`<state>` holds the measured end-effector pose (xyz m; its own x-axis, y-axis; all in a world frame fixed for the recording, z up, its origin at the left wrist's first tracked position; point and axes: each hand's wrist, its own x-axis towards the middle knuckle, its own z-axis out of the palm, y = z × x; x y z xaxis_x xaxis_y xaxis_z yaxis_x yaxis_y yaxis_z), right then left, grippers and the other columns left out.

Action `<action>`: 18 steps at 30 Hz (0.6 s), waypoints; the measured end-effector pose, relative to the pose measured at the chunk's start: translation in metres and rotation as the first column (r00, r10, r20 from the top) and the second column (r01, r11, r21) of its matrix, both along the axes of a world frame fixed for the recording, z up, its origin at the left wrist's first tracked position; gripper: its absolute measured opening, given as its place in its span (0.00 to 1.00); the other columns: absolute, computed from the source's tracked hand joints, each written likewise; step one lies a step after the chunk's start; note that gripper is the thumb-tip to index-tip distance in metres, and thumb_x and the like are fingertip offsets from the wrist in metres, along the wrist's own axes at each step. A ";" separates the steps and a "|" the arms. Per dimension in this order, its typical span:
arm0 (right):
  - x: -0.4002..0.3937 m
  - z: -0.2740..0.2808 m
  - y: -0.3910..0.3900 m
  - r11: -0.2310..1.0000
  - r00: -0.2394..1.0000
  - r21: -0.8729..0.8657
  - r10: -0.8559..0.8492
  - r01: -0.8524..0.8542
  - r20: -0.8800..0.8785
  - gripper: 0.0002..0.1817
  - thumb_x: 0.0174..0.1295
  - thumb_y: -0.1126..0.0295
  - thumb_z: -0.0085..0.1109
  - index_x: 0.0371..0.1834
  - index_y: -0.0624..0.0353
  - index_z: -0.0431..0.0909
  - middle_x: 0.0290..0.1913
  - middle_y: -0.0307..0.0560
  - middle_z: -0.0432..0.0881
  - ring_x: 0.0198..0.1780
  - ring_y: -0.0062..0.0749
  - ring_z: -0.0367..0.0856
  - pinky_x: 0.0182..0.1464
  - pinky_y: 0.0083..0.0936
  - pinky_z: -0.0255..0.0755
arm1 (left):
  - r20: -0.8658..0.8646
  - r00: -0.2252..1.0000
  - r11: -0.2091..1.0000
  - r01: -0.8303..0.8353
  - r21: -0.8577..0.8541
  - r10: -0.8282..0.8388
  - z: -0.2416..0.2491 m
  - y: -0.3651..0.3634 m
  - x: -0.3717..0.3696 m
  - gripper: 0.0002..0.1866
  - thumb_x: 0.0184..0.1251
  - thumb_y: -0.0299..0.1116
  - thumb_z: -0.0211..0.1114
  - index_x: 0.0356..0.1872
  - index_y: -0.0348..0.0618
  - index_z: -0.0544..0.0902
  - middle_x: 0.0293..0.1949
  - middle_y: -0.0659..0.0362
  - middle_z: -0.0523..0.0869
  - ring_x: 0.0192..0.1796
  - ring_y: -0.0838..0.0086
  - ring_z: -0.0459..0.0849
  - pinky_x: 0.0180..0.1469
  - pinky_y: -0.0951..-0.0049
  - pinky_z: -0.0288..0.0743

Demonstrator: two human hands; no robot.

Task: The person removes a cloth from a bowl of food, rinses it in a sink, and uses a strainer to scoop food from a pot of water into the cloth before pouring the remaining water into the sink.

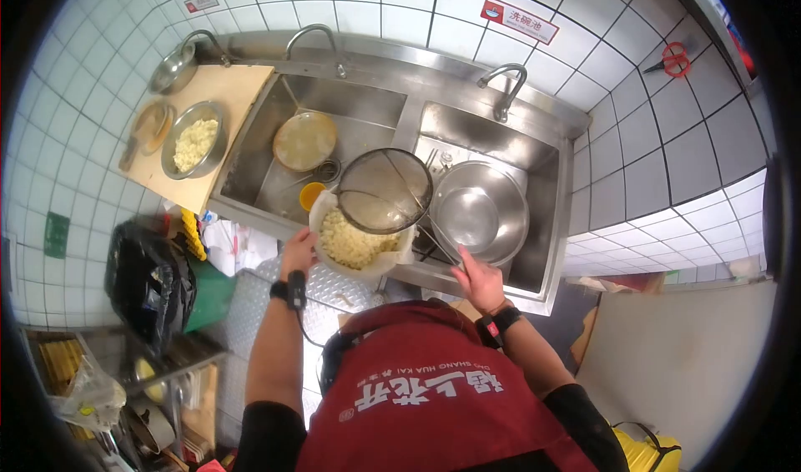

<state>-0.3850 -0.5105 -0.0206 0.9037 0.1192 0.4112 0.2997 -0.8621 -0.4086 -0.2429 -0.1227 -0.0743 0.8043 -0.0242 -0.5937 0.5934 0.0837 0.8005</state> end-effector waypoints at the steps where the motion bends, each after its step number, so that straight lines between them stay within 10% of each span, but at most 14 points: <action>1: 0.000 0.005 0.001 1.000 1.000 0.019 0.008 -0.008 0.012 0.30 0.63 0.61 0.69 0.67 0.57 0.74 0.26 0.46 0.82 0.24 0.43 0.81 0.28 0.37 0.75 | -0.008 1.000 1.000 -0.016 0.008 0.016 -0.003 0.001 0.001 0.18 0.75 0.37 0.60 0.61 0.44 0.79 0.49 0.63 0.86 0.46 0.76 0.84 0.45 0.70 0.82; 9: -0.010 -0.008 -0.009 0.993 0.986 0.035 -0.109 0.114 -0.125 0.29 0.64 0.62 0.68 0.68 0.55 0.75 0.25 0.49 0.82 0.24 0.42 0.81 0.31 0.36 0.76 | -0.019 1.000 0.998 0.001 0.068 0.000 -0.003 0.004 0.002 0.15 0.74 0.36 0.61 0.57 0.44 0.80 0.44 0.65 0.86 0.40 0.79 0.81 0.38 0.73 0.78; 12: -0.009 -0.008 -0.022 0.705 0.866 0.508 -0.350 0.495 -0.358 0.25 0.67 0.68 0.61 0.68 0.58 0.74 0.29 0.55 0.80 0.29 0.27 0.77 0.37 0.25 0.75 | -0.049 0.997 0.996 -0.055 0.075 0.059 -0.003 0.002 0.005 0.16 0.73 0.36 0.62 0.58 0.44 0.80 0.46 0.64 0.86 0.43 0.77 0.82 0.41 0.72 0.77; 16: -0.017 -0.044 -0.084 0.467 0.741 0.608 -0.173 0.642 -0.649 0.18 0.67 0.69 0.52 0.57 0.64 0.78 0.24 0.41 0.77 0.23 0.22 0.69 0.26 0.24 0.67 | -0.051 0.998 0.997 -0.043 0.065 0.046 -0.004 0.003 0.005 0.17 0.74 0.37 0.60 0.60 0.46 0.79 0.50 0.63 0.86 0.47 0.75 0.83 0.46 0.67 0.78; 17: -0.015 -0.035 -0.095 -0.018 0.596 0.596 0.074 0.803 -0.800 0.09 0.67 0.70 0.51 0.44 0.62 0.78 0.22 0.36 0.72 0.21 0.19 0.68 0.21 0.20 0.62 | -0.062 0.998 0.998 -0.025 0.063 0.029 -0.003 0.004 0.006 0.17 0.75 0.37 0.60 0.60 0.46 0.79 0.52 0.63 0.86 0.49 0.74 0.83 0.48 0.65 0.78; 18: -0.016 -0.052 -0.110 -0.051 0.526 0.526 0.181 0.849 -0.831 0.07 0.67 0.70 0.52 0.40 0.61 0.77 0.22 0.36 0.72 0.21 0.20 0.69 0.21 0.19 0.63 | -0.072 0.997 0.998 -0.009 0.061 0.013 -0.002 0.005 0.005 0.17 0.75 0.37 0.59 0.61 0.47 0.78 0.53 0.63 0.85 0.51 0.73 0.83 0.50 0.63 0.78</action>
<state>-0.4008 -0.6200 -0.0723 0.5982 -0.2462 -0.7626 -0.5958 0.4997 -0.6288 -0.2380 -0.1182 -0.0762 0.7593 0.0223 -0.6504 0.6492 0.0430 0.7594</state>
